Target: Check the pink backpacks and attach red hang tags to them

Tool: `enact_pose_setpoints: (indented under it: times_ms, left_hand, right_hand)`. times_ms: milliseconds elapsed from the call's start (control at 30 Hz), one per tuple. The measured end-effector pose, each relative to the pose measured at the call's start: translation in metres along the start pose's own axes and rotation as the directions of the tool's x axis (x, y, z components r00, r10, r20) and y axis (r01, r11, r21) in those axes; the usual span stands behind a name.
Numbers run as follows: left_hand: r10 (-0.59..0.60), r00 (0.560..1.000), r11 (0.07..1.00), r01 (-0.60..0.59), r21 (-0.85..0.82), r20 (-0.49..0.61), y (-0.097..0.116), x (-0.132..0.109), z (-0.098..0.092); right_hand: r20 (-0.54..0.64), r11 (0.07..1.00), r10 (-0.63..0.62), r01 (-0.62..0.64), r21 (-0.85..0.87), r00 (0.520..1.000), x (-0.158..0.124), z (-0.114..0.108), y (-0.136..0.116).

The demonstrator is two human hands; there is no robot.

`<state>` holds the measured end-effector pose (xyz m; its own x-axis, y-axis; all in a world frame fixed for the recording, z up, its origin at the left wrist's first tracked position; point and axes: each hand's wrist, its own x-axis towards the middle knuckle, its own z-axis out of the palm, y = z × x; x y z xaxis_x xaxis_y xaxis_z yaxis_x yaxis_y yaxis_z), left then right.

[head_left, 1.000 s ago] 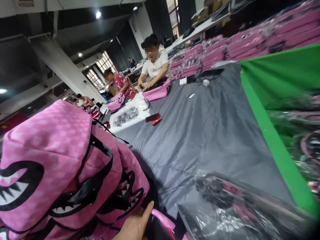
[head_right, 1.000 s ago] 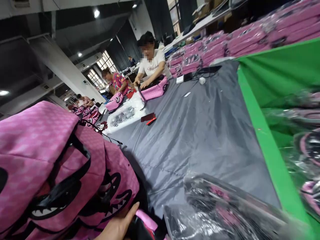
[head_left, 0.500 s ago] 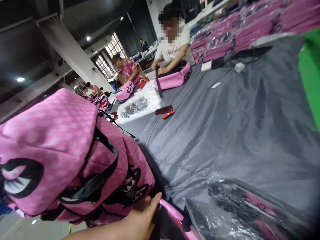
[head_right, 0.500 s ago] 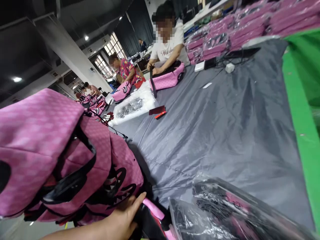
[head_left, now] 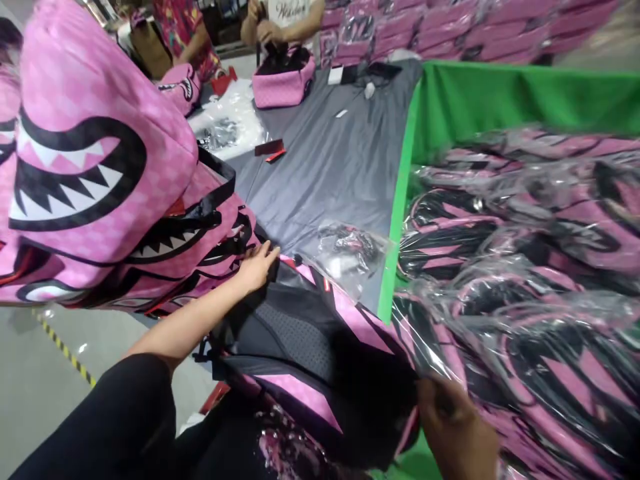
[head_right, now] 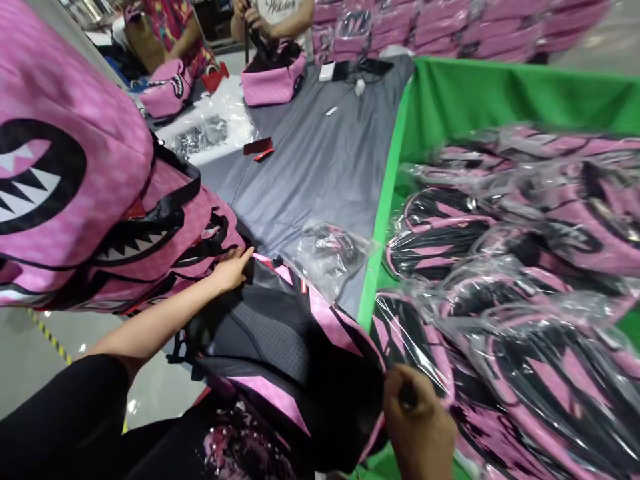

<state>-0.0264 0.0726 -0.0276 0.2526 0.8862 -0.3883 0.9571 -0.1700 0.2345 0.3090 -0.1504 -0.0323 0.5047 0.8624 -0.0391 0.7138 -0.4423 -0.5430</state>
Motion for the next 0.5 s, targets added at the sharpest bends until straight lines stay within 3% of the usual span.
enact_pose_setpoints:
  times_ms: [67, 133, 233, 300, 333, 400, 433, 467, 500]
  left_hand:
    - [0.128, 0.983, 0.992, -0.126, 0.026, -0.133, 0.007, -0.006, 0.000]
    - [0.217, 0.951, 0.976, -0.208, 0.063, -0.220, 0.011, -0.018, -0.003]
    - [0.203, 0.940, 0.979, -0.192, 0.066, -0.273, 0.002, -0.054, -0.003]
    - [0.216, 0.924, 0.975, -0.219, 0.027, -0.316, -0.008, -0.093, 0.003]
    - [0.245, 0.917, 0.967, -0.256, 0.004, -0.314, -0.013, -0.116, 0.009]
    - [0.415, 0.900, 0.907, -0.420, -0.012, -0.136, -0.027, -0.161, 0.022]
    - [0.461, 0.887, 0.887, -0.459, 0.042, -0.027, -0.040, -0.179, 0.029]
    - [0.485, 0.875, 0.870, -0.483, 0.095, 0.004, -0.057, -0.189, 0.037]
    - [0.473, 0.879, 0.876, -0.464, 0.129, -0.052, -0.077, -0.190, 0.044]
  right_hand:
    - [0.032, 1.000, -0.013, 0.013, -0.014, 0.999, -0.023, 0.005, 0.026]
    - [-0.012, 0.996, -0.085, 0.085, -0.014, 0.996, -0.041, 0.015, 0.040]
    - [-0.077, 0.983, -0.182, 0.180, -0.031, 0.980, -0.063, 0.020, 0.042]
    - [-0.062, 0.969, -0.247, 0.246, -0.017, 0.967, -0.081, 0.018, 0.030]
    - [-0.016, 0.956, -0.292, 0.292, 0.009, 0.956, -0.090, 0.017, 0.020]
    - [0.115, 0.934, -0.355, 0.346, 0.094, 0.928, -0.106, 0.019, -0.006]
    - [0.188, 0.946, -0.318, 0.297, 0.133, 0.929, -0.108, 0.023, -0.019]
    - [0.203, 0.974, -0.206, 0.180, 0.138, 0.957, -0.104, 0.029, -0.028]
    - [0.132, 0.994, -0.076, 0.064, 0.093, 0.988, -0.096, 0.034, -0.032]
